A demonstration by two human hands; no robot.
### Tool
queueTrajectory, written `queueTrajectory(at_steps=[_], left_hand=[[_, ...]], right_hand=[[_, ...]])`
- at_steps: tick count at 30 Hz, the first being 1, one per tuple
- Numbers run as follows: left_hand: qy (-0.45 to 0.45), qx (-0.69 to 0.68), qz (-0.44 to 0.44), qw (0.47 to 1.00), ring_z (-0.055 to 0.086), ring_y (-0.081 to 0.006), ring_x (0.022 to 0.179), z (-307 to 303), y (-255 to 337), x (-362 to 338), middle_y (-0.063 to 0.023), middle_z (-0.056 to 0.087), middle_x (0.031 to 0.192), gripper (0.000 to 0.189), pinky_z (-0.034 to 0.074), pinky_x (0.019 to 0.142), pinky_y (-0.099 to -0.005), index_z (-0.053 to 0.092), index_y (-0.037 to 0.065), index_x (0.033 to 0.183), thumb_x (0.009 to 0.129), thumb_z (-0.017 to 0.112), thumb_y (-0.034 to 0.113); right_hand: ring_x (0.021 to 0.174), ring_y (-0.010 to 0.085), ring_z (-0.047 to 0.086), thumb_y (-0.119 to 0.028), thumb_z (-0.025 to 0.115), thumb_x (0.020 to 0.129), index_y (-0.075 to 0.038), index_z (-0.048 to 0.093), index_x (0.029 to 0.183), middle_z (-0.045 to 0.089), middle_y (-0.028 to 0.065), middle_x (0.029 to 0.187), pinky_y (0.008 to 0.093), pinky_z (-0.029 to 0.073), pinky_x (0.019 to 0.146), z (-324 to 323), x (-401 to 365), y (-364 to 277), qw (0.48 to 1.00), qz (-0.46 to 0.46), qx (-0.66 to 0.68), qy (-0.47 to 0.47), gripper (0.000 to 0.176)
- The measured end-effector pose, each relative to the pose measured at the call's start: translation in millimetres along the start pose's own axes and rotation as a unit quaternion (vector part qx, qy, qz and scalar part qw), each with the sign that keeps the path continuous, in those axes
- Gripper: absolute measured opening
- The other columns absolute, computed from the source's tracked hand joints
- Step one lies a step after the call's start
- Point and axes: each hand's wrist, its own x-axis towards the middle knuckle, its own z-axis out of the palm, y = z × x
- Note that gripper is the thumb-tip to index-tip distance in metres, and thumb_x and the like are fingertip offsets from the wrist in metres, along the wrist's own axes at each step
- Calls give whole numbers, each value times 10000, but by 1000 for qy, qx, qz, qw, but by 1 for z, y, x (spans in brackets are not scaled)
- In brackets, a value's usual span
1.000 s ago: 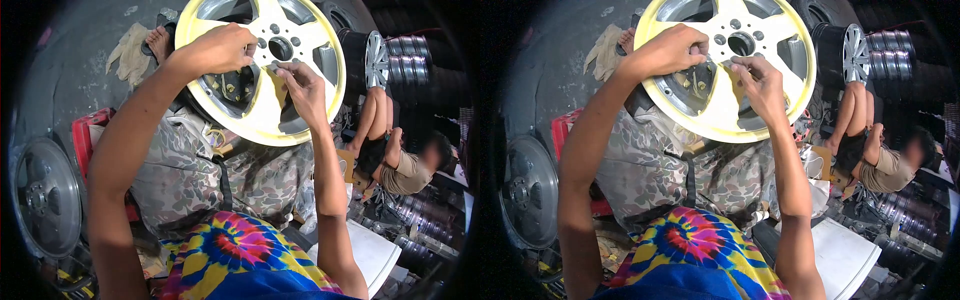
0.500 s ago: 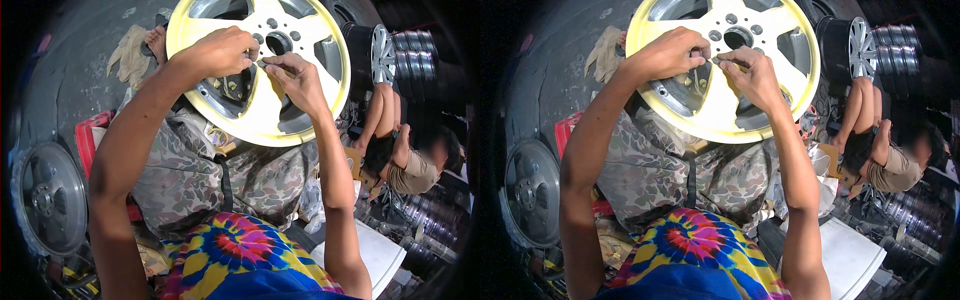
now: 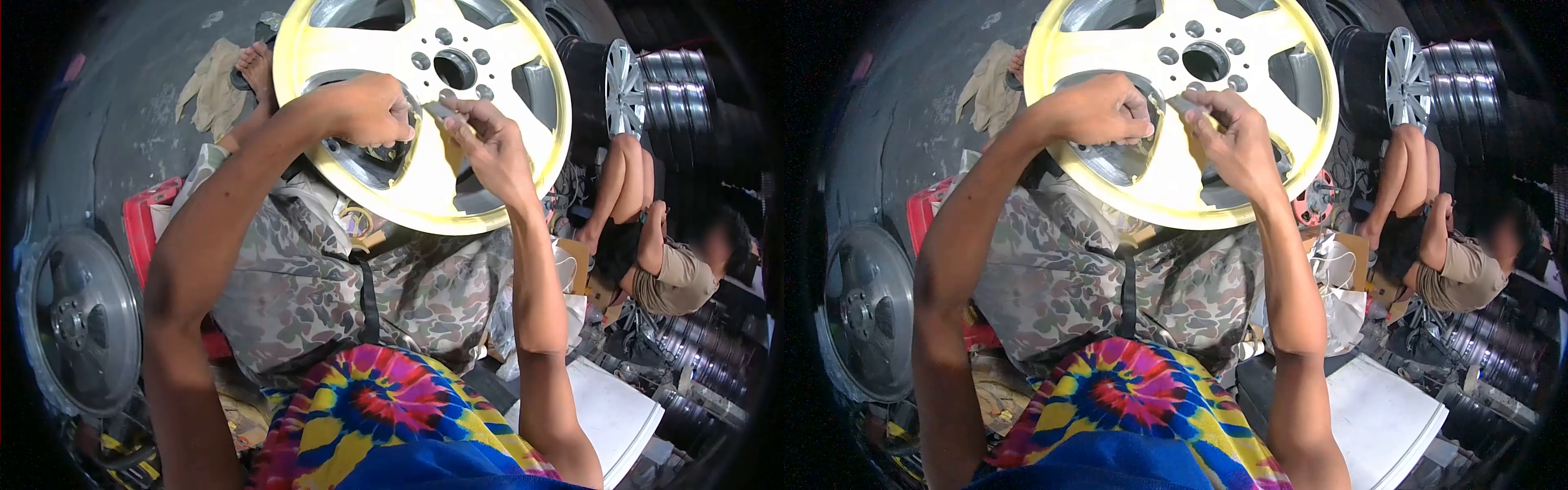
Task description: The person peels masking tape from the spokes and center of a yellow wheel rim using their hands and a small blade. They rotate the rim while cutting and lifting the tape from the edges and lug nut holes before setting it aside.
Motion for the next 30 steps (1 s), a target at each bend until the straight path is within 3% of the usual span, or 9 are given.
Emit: queueTrajectory(at_steps=[7,14,19,21,23,26,27,28,30], left_hand=[[-27,-175,-54,983,718,-145,754,14,-7,12,-101,778,888,288,590,689,-275,775,-34,1003,971,754,251],[-25,-158,-78,984,738,-153,783,13,-10,9,-114,783,911,279,600,712,-278,774,-37,1033,970,752,233],[-80,-156,-83,981,739,-163,798,13,-15,6,-123,784,936,272,601,724,-278,767,-42,1068,969,733,209],[-77,-144,-88,983,738,-162,802,12,-15,6,-127,786,937,269,599,724,-279,766,-44,1064,964,734,204],[-69,-136,-95,984,736,-161,806,9,-19,6,-130,788,938,267,596,724,-279,764,-47,1061,960,735,198],[-8,-141,-72,987,737,-166,801,8,-27,6,-139,791,934,276,591,741,-301,758,-49,1066,926,768,188],[65,-69,-36,995,733,-167,790,8,-24,5,-138,790,923,279,586,747,-314,756,-40,1071,907,784,183],[136,4,4,991,730,-168,778,8,-21,5,-137,788,912,286,582,753,-328,754,-31,1077,888,800,178],[169,21,43,984,731,-193,779,13,-17,4,-127,775,875,297,575,768,-352,745,-17,1078,865,814,179]], right_hand=[[826,134,645,-143,752,966,-49,795,1203,744,97,910,295,506,715,-5,-11,-22,993,24,-109,-39,258],[735,183,587,-181,753,932,-54,816,1150,762,110,879,327,501,731,-5,-7,-16,992,-41,-113,-42,261],[721,191,571,-174,742,925,-28,811,1143,760,107,857,329,504,745,8,-7,-14,992,-55,-95,-61,271],[695,172,588,-151,737,919,-10,807,1139,753,109,839,315,509,722,11,-6,-23,976,-104,-181,-52,270],[694,146,580,-150,738,927,-4,804,1147,730,84,810,300,502,704,11,-11,-20,991,-72,-110,-19,272],[727,76,538,-157,738,959,13,789,1184,639,2,757,258,473,663,1,-18,-10,998,35,18,51,286],[732,67,516,-170,740,973,17,778,1208,586,-30,750,250,466,678,-2,-20,-8,998,34,33,45,303],[732,67,516,-170,740,973,17,778,1208,586,-30,750,250,466,678,-4,-24,-7,998,36,31,48,303],[731,70,520,-167,747,965,15,779,1208,593,-24,751,245,464,688,-4,-30,-10,998,37,-16,55,306]])
